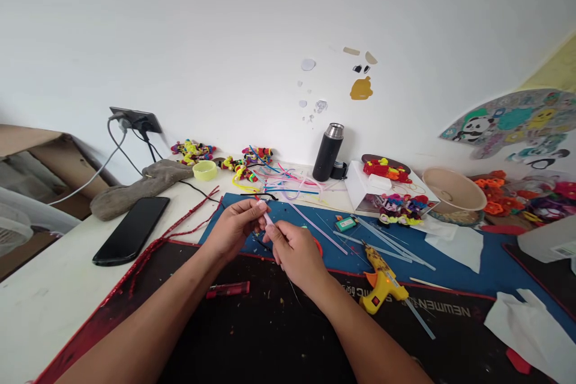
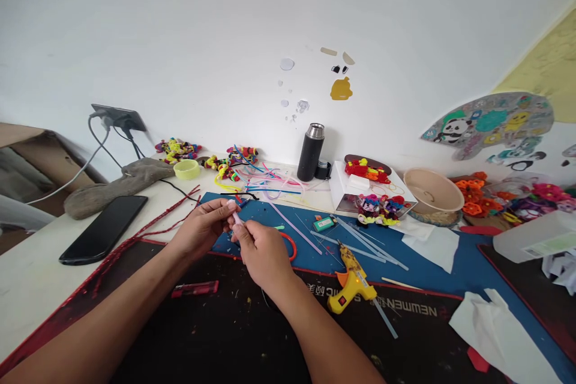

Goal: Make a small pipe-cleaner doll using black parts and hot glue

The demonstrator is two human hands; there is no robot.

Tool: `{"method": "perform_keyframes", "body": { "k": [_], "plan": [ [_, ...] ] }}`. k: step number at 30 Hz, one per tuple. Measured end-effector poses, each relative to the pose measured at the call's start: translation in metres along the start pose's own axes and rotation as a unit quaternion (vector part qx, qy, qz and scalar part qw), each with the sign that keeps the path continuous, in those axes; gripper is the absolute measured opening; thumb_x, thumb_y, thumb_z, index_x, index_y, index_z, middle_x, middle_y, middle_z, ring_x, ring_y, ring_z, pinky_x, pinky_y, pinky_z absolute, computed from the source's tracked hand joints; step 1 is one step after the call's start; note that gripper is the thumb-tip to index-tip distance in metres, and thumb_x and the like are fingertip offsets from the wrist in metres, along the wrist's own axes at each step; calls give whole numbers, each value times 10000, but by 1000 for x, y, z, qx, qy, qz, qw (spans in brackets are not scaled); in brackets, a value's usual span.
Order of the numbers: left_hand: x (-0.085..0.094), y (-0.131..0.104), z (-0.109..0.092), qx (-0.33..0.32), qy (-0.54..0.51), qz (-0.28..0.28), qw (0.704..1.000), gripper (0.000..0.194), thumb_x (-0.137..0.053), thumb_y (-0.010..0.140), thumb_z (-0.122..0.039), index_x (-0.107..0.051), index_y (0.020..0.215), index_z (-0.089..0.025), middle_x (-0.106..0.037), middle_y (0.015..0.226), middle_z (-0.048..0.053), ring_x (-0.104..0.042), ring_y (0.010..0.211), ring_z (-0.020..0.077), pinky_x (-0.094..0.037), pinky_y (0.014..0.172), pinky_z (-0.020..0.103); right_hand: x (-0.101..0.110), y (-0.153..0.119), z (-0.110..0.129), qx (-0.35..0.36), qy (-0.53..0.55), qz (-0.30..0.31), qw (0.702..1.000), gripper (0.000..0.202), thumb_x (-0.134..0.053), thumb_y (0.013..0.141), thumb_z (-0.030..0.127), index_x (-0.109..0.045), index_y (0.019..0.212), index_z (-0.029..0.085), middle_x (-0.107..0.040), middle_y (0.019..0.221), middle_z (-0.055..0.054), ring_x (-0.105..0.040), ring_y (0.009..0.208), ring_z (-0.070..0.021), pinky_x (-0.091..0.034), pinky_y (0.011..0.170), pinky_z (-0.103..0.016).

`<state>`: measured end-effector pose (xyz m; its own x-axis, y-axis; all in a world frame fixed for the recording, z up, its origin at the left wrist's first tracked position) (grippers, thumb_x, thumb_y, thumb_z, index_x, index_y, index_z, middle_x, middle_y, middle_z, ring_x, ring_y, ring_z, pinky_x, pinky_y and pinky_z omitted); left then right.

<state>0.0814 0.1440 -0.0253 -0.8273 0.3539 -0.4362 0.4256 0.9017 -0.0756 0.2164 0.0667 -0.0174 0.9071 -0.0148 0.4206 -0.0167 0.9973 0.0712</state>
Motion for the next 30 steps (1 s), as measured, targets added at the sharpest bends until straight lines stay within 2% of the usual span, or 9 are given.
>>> {"method": "perform_keyframes", "body": {
  "k": [15, 22, 30],
  "plan": [
    [-1, 0, -1, 4, -4, 1, 1000, 358, -964, 678, -443, -782, 728, -138, -689, 623, 24, -589, 553, 104, -446, 522, 206, -1, 0, -2, -8, 19, 14, 1000, 497, -416, 1091, 574, -703, 899, 216, -560, 531, 53, -513, 441, -114, -395, 562, -242],
    [-2, -1, -3, 3, -16, -2, 1000, 359, -979, 653, -431, -796, 734, -134, -694, 615, 31, -593, 554, 103, -440, 529, 201, -2, 1, -3, -44, 108, 30, 993, 542, -443, 1048, 651, -682, 863, 202, -528, 499, 60, -458, 375, -97, -356, 441, -218],
    [-1, -1, -3, 9, -2, -15, 1000, 369, -984, 644, -430, -821, 786, -131, -688, 634, 31, -589, 591, 110, -449, 557, 200, -7, 5, -10, -79, 230, 41, 969, 570, -565, 936, 744, -591, 729, 214, -407, 421, 97, -360, 332, -86, -320, 378, -216]
  ]
}}
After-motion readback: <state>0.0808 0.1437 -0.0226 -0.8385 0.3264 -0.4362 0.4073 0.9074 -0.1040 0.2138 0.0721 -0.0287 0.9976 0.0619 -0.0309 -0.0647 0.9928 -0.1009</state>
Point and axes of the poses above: each hand's wrist, its own y-axis towards the middle knuckle, its own x-axis out of the back of the hand, z = x × y, the point moved 4 cm from there along y, towards the middle knuckle
